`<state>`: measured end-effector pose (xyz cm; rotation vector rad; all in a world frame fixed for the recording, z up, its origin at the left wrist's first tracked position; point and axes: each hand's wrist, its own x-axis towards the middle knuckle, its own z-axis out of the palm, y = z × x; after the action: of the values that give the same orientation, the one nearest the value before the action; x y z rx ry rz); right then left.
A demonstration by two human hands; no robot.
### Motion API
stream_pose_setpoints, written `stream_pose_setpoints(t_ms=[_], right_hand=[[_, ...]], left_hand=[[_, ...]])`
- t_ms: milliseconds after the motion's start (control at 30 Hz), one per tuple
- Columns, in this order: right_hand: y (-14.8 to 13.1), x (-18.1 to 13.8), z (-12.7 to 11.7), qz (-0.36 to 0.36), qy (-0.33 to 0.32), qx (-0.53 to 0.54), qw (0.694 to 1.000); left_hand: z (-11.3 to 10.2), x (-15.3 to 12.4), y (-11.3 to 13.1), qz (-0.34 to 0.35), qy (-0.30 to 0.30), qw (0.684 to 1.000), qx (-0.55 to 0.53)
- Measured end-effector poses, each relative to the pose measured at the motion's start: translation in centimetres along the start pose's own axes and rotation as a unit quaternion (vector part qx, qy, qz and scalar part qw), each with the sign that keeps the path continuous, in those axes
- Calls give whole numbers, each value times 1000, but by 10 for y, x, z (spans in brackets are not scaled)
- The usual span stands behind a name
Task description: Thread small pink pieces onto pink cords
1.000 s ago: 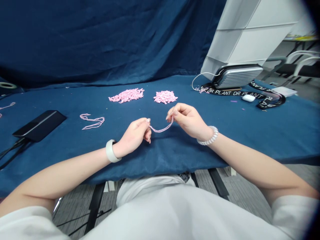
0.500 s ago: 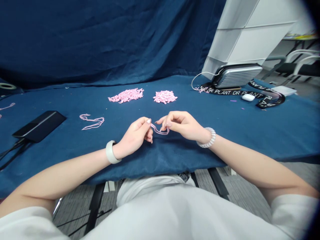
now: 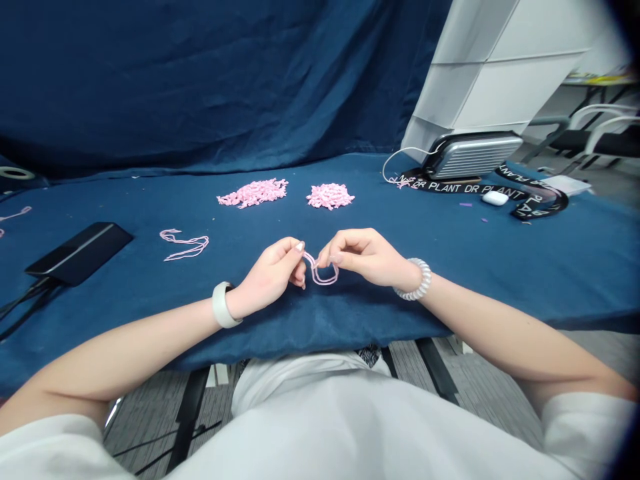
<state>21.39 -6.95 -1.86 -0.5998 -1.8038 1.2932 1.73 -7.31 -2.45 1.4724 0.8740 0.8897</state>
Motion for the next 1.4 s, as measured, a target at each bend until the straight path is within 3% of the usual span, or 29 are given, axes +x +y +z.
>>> stream_pose_setpoints(t_ms=[167, 400, 767, 1000, 1200, 1400], right_hand=[[0, 1, -4, 0, 20, 19, 1000], [4, 1, -2, 66, -78, 66, 993], [0, 1, -4, 66, -59, 57, 994], [5, 2, 0, 66, -106, 77, 989], [5, 1, 1, 76, -89, 70, 991], [4, 1, -8, 39, -55, 63, 996]], left_hand=[[0, -1, 0, 6, -2, 1000, 10], [0, 0, 1, 13, 16, 1000, 2], [-3, 2, -2, 11, 20, 1000, 9], [-3, 2, -2, 15, 17, 1000, 12], [-3, 2, -2, 25, 18, 999, 33], [-3, 1, -5, 23, 13, 999, 34]])
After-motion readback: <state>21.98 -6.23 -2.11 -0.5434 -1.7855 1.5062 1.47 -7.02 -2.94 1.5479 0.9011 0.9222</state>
